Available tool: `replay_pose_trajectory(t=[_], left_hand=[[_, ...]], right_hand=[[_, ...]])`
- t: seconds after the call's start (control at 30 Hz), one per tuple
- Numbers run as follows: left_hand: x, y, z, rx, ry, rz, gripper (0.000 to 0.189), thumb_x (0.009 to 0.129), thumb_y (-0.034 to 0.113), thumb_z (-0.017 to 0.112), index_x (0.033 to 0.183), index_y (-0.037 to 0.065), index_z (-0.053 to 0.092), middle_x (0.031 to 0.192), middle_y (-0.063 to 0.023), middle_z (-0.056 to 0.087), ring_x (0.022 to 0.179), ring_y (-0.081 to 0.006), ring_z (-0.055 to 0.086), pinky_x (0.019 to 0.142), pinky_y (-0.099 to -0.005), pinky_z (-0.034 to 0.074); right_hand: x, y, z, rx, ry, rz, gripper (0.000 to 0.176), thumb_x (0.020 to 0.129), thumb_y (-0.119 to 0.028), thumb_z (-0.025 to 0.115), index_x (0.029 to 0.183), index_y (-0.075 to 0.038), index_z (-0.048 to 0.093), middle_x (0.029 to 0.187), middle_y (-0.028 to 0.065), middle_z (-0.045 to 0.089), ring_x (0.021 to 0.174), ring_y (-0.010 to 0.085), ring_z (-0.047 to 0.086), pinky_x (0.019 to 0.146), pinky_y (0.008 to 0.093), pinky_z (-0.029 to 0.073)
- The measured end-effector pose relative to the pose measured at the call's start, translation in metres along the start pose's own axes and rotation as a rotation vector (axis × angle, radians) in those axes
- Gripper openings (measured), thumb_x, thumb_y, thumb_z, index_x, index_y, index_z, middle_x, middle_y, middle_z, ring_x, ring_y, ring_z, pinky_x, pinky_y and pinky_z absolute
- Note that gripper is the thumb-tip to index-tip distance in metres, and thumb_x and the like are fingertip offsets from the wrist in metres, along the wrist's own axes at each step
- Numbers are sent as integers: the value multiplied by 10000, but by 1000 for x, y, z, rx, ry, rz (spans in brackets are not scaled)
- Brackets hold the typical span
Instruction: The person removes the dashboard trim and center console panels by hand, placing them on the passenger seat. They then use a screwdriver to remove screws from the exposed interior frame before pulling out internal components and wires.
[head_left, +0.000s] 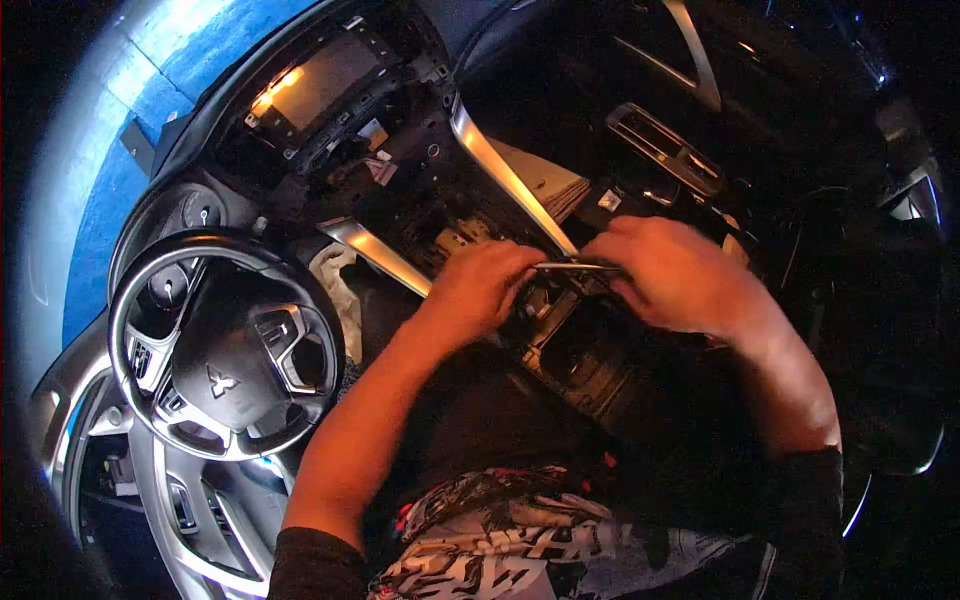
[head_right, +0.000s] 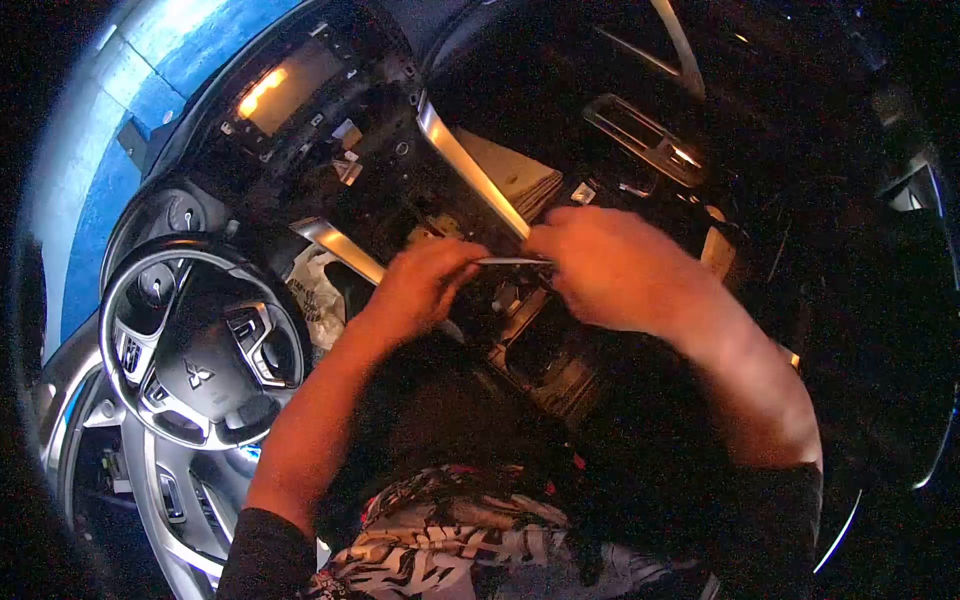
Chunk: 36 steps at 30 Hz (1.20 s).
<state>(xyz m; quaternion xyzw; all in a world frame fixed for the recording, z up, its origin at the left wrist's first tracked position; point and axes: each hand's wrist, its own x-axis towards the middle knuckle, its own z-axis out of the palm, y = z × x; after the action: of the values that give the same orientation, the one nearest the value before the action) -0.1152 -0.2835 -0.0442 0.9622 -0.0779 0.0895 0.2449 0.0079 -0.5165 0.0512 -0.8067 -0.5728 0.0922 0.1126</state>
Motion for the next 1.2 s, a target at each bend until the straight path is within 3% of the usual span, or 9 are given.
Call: replay_pose_trajectory(t=[0.17,0.23,0.3,0.4,0.47,0.57,0.67,0.83,1.2], left_hand=[[-27,-9,31,-446,15,-209,251,961,217,615,1127,39,677,1083,-126,653,1042,-302,621,939,-403,471],[-46,-10,41,-266,216,-183,217,894,155,679,1096,86,714,1143,-120,632,1118,-307,575,971,-402,446],[-69,-1,32,68,474,-247,240,837,98,718,1077,109,729,1152,-116,619,1131,-331,549,979,-419,431],[-91,18,-3,319,528,-174,333,794,72,739,1117,153,727,1326,-152,542,1279,-360,462,1065,-434,377],[-100,38,-18,411,530,-56,411,814,111,733,1222,133,683,1402,-178,498,1348,-377,415,1111,-436,346],[-133,60,-12,-139,559,-356,568,850,183,716,1382,78,545,1459,-202,454,1398,-389,376,1152,-443,306],[-196,80,-16,-320,157,-673,648,884,242,691,1445,32,443,1387,-201,525,1321,-354,492,1110,-416,370],[-269,98,-45,-307,-47,-764,562,834,221,741,1349,70,576,1280,-192,582,1183,-321,579,1007,-379,438],[-290,110,-31,-392,124,-1028,455,802,189,764,1219,45,651,1143,-137,654,1070,-265,625,953,-352,462]], right_hand=[[-19,26,-10,230,285,-71,267,760,-149,754,979,-38,650,887,157,653,851,355,657,764,431,509],[-16,8,5,296,315,-94,265,758,-176,773,938,-33,641,856,156,645,815,347,655,721,421,505],[-22,-15,23,426,93,79,359,757,-228,789,1003,-36,610,839,174,644,812,345,659,728,437,509],[-18,-44,73,766,-337,81,446,780,-229,775,1125,-24,580,934,151,686,929,307,688,822,424,540],[-11,-71,137,909,-234,-133,465,802,-248,784,1139,-9,571,922,130,676,918,277,685,827,404,542],[9,-122,183,1412,-275,63,378,887,-253,732,1132,-11,575,972,120,641,886,211,666,733,363,562],[24,-157,203,1814,-268,232,305,951,-255,669,1121,-21,572,997,118,612,834,182,656,665,338,574],[17,-147,230,2098,-401,509,269,1007,-260,584,1132,-24,559,1059,132,610,831,243,666,709,383,591],[9,-85,280,2066,-323,728,305,1025,-297,542,1134,-13,528,959,145,609,788,258,655,693,413,588]])
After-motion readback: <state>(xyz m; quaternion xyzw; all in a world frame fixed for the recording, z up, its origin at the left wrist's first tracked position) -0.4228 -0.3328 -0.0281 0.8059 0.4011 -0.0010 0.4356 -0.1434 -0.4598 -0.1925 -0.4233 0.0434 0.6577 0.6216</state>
